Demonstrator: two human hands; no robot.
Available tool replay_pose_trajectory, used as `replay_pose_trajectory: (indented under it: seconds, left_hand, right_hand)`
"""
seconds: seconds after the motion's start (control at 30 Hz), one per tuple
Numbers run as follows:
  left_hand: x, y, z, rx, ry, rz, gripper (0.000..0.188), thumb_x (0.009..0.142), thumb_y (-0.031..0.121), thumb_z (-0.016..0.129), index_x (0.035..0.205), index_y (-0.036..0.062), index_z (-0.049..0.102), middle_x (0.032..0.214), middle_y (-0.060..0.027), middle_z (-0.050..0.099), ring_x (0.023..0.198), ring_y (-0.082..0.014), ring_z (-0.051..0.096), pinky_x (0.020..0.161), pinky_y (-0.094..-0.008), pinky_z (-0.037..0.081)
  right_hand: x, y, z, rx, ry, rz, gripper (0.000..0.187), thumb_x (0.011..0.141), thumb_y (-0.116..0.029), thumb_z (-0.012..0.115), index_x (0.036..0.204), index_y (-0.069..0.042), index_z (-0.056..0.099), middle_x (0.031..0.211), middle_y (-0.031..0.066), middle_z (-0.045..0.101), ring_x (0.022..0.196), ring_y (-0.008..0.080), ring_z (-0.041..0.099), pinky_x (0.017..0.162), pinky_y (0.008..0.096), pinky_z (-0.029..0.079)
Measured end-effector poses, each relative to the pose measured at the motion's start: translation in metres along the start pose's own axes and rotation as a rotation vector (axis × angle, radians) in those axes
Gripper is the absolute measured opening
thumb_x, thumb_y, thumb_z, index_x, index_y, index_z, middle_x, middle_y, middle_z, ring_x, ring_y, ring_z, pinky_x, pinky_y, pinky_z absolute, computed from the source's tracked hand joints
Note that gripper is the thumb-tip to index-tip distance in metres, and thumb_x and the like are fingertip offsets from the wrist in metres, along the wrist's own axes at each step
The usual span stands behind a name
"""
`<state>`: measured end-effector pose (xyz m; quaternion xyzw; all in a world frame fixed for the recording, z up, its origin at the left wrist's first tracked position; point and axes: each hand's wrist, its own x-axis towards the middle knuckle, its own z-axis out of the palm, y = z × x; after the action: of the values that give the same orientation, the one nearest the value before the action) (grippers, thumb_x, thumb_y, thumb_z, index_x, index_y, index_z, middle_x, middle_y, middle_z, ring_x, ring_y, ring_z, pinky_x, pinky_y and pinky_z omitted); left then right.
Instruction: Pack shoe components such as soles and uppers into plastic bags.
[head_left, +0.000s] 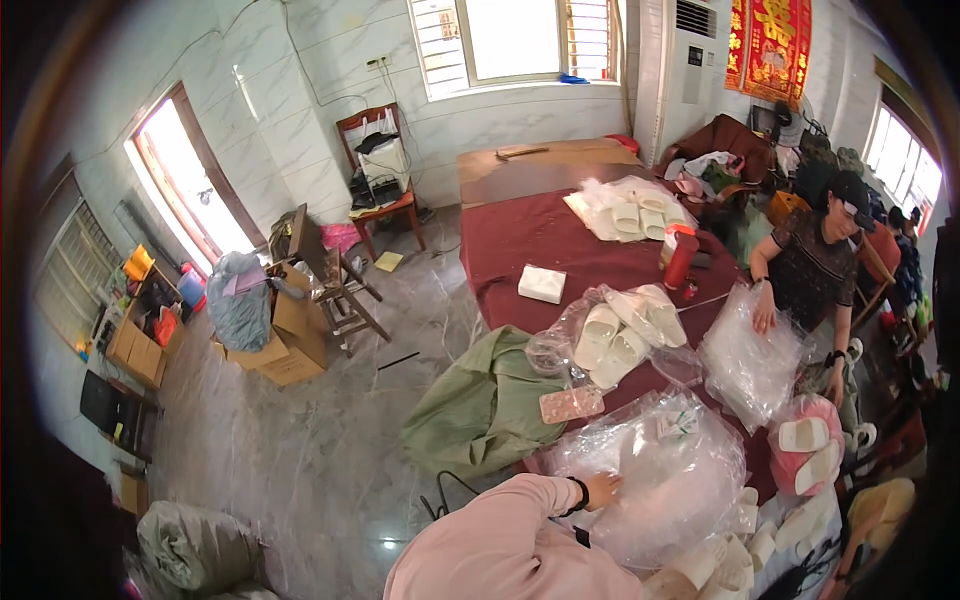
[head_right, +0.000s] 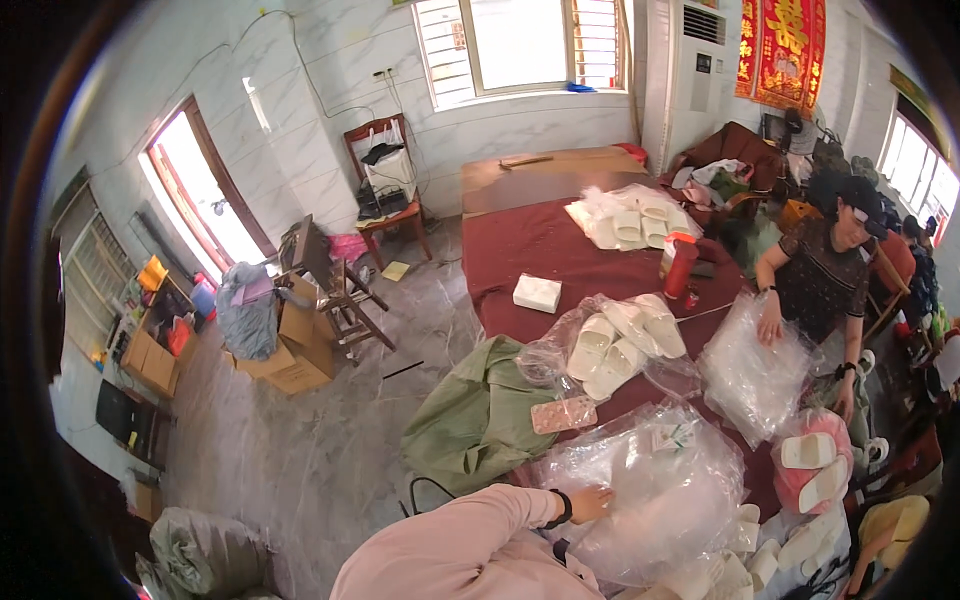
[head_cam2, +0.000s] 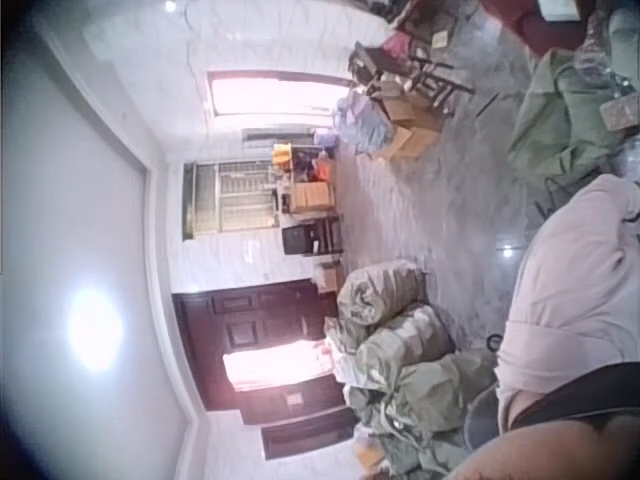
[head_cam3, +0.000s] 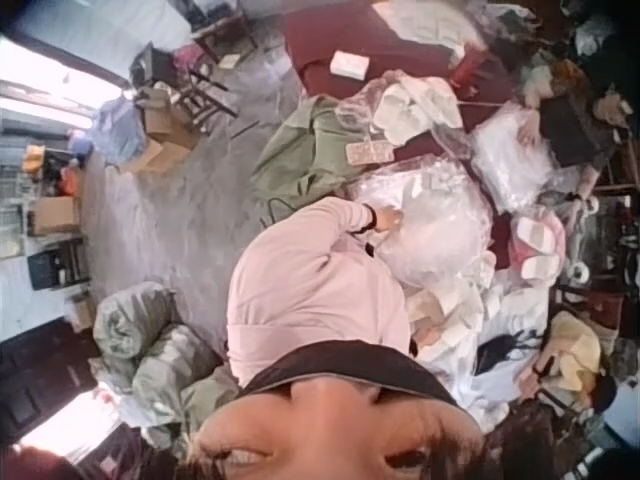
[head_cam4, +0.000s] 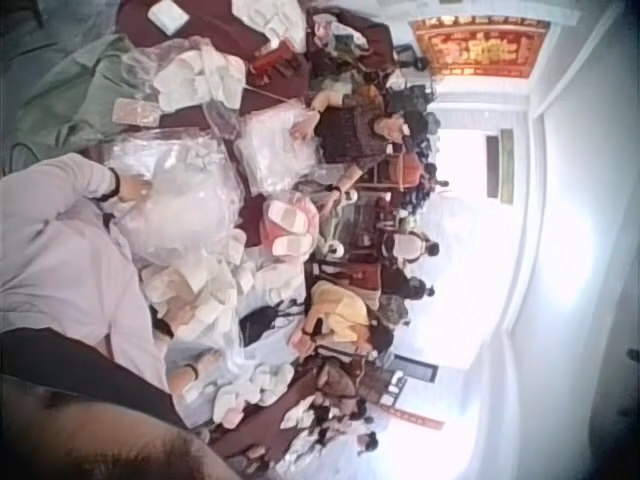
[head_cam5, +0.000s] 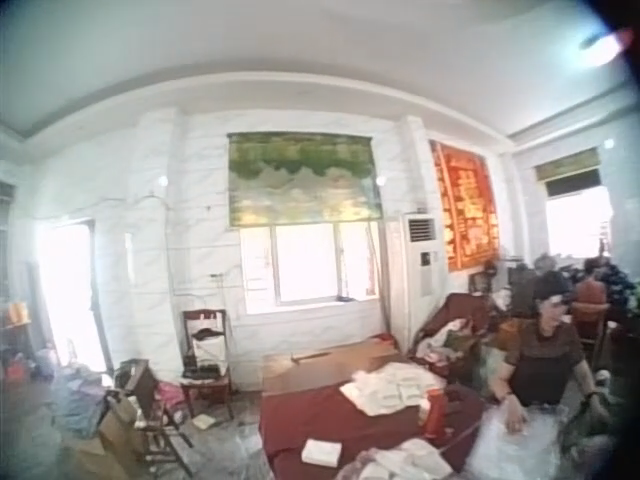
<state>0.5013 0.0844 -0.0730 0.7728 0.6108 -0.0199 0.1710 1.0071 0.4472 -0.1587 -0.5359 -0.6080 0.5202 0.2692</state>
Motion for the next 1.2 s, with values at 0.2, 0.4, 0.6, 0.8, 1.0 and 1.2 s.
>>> replay_pose_trajectory:
  seconds: [0.2,0.4,0.6,0.8,1.0,1.2]
  left_hand:
    - [-0.011,-0.029,0.035,-0.303,0.087,-0.062,0.041,0.087,0.030,0.044,0.121,0.0084,0.047,0.133,-0.0197,0.036,0.121,-0.0377,0.035,0.101,-0.0434,0.029]
    - [-0.022,-0.037,-0.016,-0.116,-0.012,0.163,0.049,0.075,0.010,0.051,0.123,0.0187,0.047,0.128,-0.0244,0.037,0.120,-0.0375,0.036,0.098,-0.0462,0.032]
    - [-0.015,-0.046,-0.028,0.008,-0.157,0.290,0.059,0.076,0.017,0.057,0.132,0.0171,0.036,0.136,-0.0273,0.026,0.127,-0.0375,0.027,0.102,-0.0459,0.026]
    - [-0.006,-0.056,-0.026,0.070,-0.223,0.418,0.068,0.075,0.031,0.063,0.134,0.0166,0.032,0.135,-0.0288,0.027,0.125,-0.0404,0.028,0.100,-0.0456,0.028]
    - [-0.006,-0.067,-0.029,0.052,-0.239,0.473,0.068,0.077,0.036,0.060,0.132,0.0061,0.033,0.134,-0.0307,0.026,0.125,-0.0412,0.027,0.100,-0.0455,0.029]
    - [0.001,-0.083,-0.013,-0.031,-0.159,0.547,0.064,0.079,0.034,0.058,0.125,-0.0060,0.038,0.130,-0.0323,0.031,0.122,-0.0415,0.032,0.099,-0.0417,0.031]
  right_hand:
    - [-0.161,-0.003,0.074,0.640,0.015,0.290,0.051,0.081,-0.012,0.051,0.129,-0.011,0.034,0.104,0.0152,0.050,0.081,0.0262,0.052,0.058,0.0356,0.048]
    - [-0.313,-0.152,0.182,0.424,0.217,0.320,0.056,0.084,-0.013,0.055,0.131,-0.013,0.024,0.115,0.0140,0.042,0.090,0.0288,0.051,0.054,0.0421,0.049]
    - [-0.272,-0.113,0.230,0.572,0.481,0.209,0.036,0.079,-0.042,0.059,0.095,-0.012,0.048,0.088,0.0032,0.050,0.074,0.0200,0.049,0.065,0.0315,0.043]
    - [-0.265,-0.161,0.254,1.297,0.895,0.445,0.022,0.086,-0.024,0.055,0.100,-0.008,0.052,0.091,0.0067,0.057,0.080,0.0209,0.056,0.069,0.0330,0.048]
    - [-0.246,-0.176,0.288,1.158,1.032,0.098,0.032,0.081,-0.009,0.059,0.109,-0.005,0.043,0.097,0.0111,0.055,0.081,0.0232,0.056,0.068,0.0356,0.048]
    - [-0.244,-0.152,0.304,0.903,1.225,0.249,0.037,0.073,0.002,0.060,0.104,-0.006,0.042,0.083,0.0125,0.055,0.063,0.0243,0.057,0.050,0.0363,0.045]
